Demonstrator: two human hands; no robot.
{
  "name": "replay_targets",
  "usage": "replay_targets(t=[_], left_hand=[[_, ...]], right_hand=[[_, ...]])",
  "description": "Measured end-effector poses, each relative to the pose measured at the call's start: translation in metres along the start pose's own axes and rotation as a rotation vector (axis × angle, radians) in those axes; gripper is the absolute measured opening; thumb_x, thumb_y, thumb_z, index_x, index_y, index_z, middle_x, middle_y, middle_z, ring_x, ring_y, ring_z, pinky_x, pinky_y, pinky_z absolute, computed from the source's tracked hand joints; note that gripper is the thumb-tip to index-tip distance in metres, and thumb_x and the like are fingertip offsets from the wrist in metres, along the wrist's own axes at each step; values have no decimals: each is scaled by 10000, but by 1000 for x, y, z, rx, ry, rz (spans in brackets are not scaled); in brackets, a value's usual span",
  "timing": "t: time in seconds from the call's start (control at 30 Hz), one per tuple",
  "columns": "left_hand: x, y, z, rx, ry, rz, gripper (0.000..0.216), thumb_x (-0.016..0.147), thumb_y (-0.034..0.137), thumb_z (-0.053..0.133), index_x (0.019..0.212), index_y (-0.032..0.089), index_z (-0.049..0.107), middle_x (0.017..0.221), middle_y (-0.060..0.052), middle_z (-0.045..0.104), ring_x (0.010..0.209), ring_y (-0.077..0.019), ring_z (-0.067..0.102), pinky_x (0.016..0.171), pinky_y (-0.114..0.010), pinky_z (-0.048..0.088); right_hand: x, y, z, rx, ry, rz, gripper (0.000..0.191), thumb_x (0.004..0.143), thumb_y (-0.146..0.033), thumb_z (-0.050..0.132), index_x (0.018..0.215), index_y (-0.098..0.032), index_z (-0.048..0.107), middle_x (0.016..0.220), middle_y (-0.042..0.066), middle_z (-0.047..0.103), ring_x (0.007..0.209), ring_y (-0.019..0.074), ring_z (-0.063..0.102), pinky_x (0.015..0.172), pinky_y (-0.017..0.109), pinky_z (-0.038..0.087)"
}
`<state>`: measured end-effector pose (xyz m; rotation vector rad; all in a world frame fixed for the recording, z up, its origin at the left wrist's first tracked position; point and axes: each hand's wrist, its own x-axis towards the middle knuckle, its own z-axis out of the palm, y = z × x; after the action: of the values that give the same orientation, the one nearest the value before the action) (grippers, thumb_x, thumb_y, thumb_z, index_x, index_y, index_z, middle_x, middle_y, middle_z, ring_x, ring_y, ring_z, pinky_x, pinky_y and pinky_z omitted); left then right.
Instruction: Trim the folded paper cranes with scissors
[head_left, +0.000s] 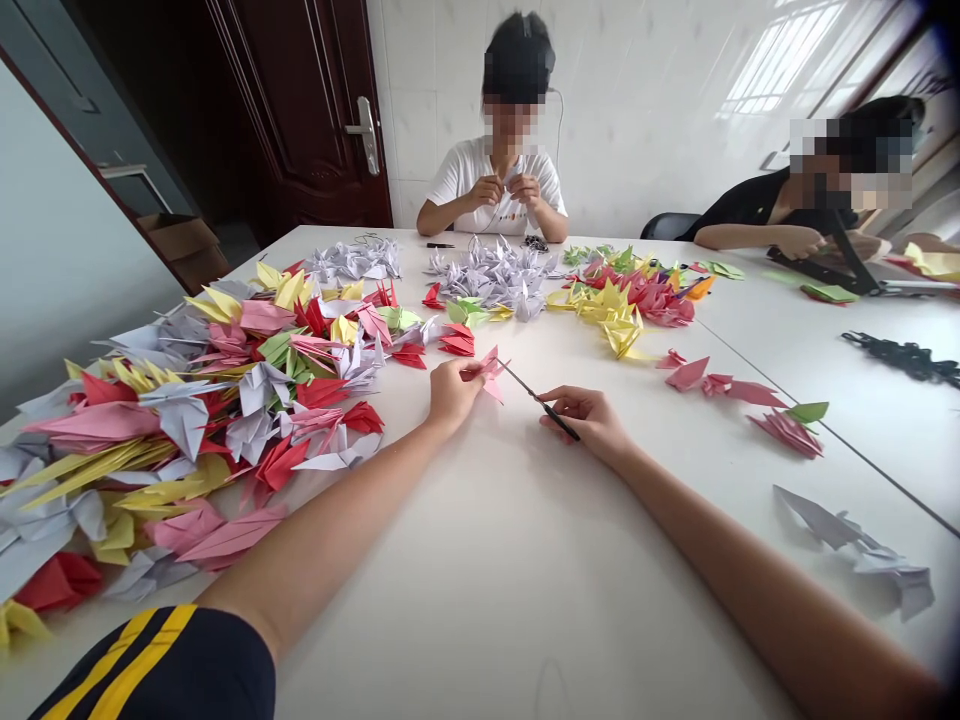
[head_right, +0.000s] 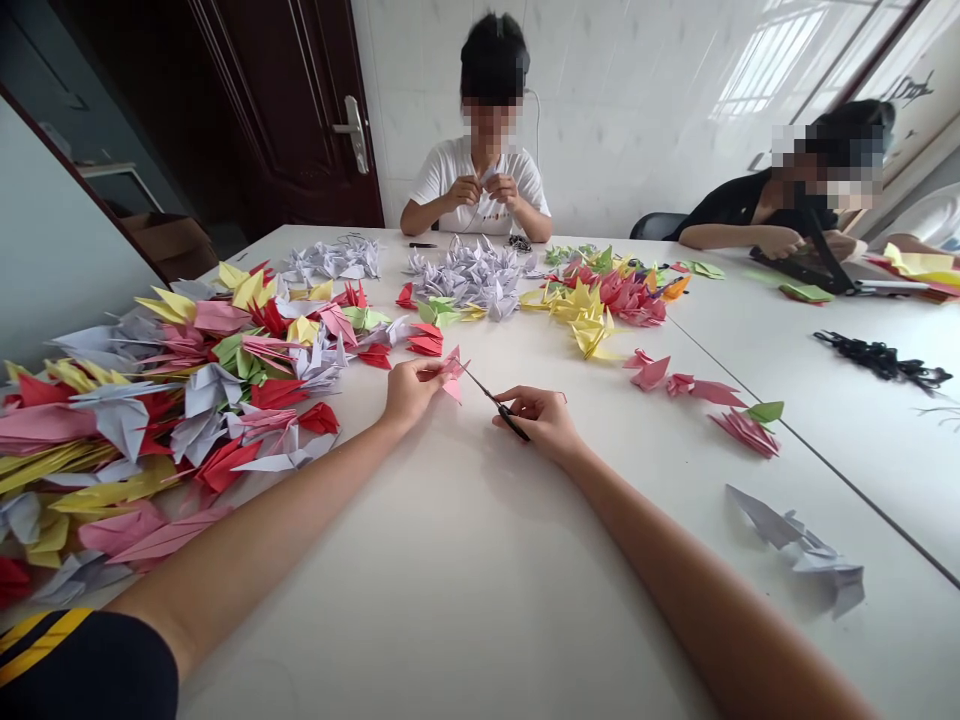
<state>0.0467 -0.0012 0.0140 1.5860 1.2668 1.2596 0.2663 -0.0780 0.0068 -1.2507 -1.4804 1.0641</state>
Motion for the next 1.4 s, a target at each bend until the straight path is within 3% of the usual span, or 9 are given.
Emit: replay_targets(t=[0.33,0.6,1.0,1.4], left_hand=[[3,-4,0,-25,-17,38,64,779,231,731,778,175,762,834,-38,779,768,-191,715,731,-275,528],[0,-4,1,-90,-52,26,151,744,285,768,849,177,776,878,-55,783,790,-200,727,752,-292,544],[-1,-4,2,-77,-40,33,136,712,175,747,845,182,775,888,-48,784,836,-205,733,806,-306,553],[1,-8,2,-85,-55,28,139,703,192,757,840,177,776,890,-57,783,839,-205,726,827,-318,555]], right_hand=[[1,-2,0,34,-21,81,460,664,-469,842,979,-158,717,611,-9,632,411,110,521,404,254,402],[-1,0,0,-45,-29,38,428,671,-475,848,943,-175,708,559,-32,587,407,99,473,391,238,357],[0,0,1,-45,-14,21,453,639,-480,862,943,-180,711,587,-39,571,423,98,480,401,243,348],[0,-3,3,-74,-2,46,455,638,-493,855,933,-176,715,586,-35,564,436,101,468,410,248,346]])
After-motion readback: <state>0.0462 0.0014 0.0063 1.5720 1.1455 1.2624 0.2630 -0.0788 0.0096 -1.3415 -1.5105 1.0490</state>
